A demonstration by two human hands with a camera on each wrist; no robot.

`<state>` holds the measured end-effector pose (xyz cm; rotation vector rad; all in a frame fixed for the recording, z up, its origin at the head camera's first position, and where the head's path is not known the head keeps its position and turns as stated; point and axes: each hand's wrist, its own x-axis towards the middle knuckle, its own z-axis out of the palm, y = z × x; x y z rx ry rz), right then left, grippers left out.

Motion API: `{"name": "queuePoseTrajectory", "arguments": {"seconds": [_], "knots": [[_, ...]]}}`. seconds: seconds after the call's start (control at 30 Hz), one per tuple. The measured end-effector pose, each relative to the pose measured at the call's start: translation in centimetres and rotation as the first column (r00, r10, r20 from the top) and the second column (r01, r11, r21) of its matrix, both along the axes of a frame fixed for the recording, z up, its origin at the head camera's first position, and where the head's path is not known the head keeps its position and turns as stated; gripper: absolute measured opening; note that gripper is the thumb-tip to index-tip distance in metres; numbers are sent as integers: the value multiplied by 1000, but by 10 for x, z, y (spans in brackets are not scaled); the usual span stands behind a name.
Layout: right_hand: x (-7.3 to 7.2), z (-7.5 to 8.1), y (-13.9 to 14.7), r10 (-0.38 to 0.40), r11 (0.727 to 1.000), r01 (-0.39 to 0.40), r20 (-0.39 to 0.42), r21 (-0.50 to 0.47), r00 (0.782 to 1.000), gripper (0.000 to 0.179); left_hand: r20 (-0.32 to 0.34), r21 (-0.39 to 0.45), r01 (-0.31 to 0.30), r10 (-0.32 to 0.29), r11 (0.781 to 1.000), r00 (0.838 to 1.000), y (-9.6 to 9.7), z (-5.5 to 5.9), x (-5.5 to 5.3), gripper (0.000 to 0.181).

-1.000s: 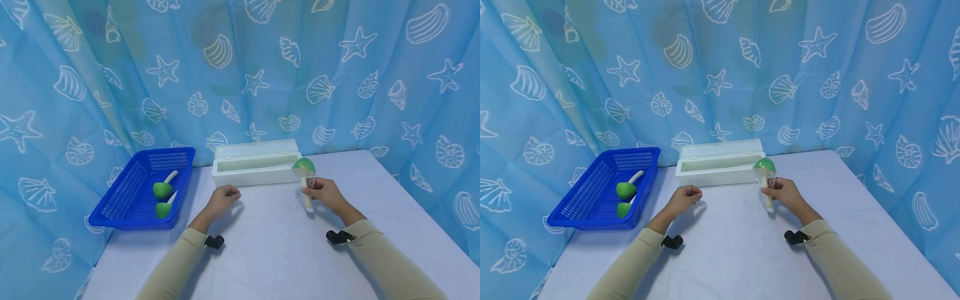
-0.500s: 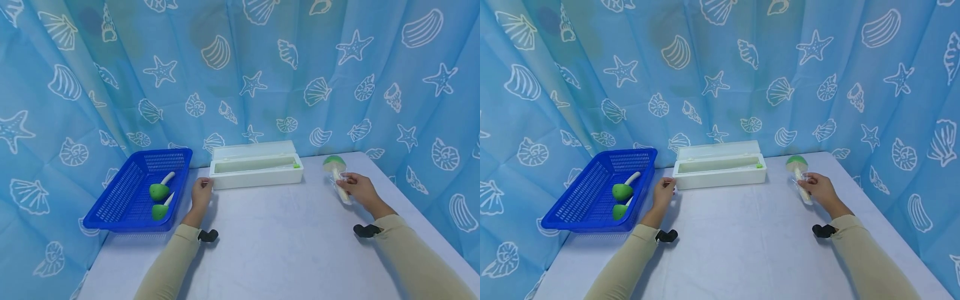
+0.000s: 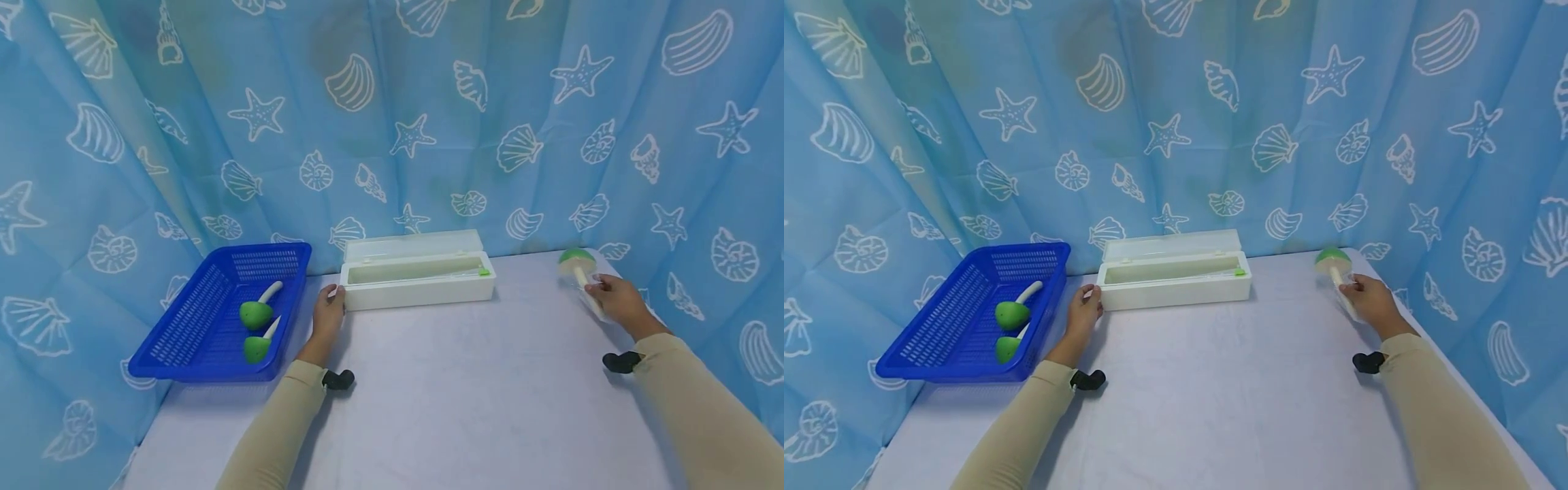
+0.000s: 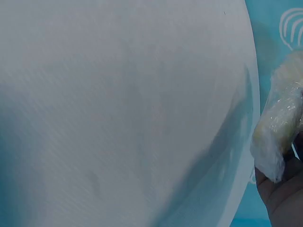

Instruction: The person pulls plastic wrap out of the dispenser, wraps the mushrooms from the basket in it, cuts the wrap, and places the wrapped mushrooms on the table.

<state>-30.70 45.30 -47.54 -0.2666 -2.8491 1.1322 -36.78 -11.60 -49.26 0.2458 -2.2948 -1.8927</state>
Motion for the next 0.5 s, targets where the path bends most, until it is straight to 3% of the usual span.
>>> {"name": "queuePoseTrajectory", "arguments": {"seconds": [0.17,0.5], "knots": [[-1,5,5,4,1000,-5,31,7,1000,69,-11,43,12,-12,999,1000,-1,0,-2,49],[-6,-17,19,-54,997,49,102,54,993,68,-26,107,54,-52,993,998,-2,-2,-1,50]]}}
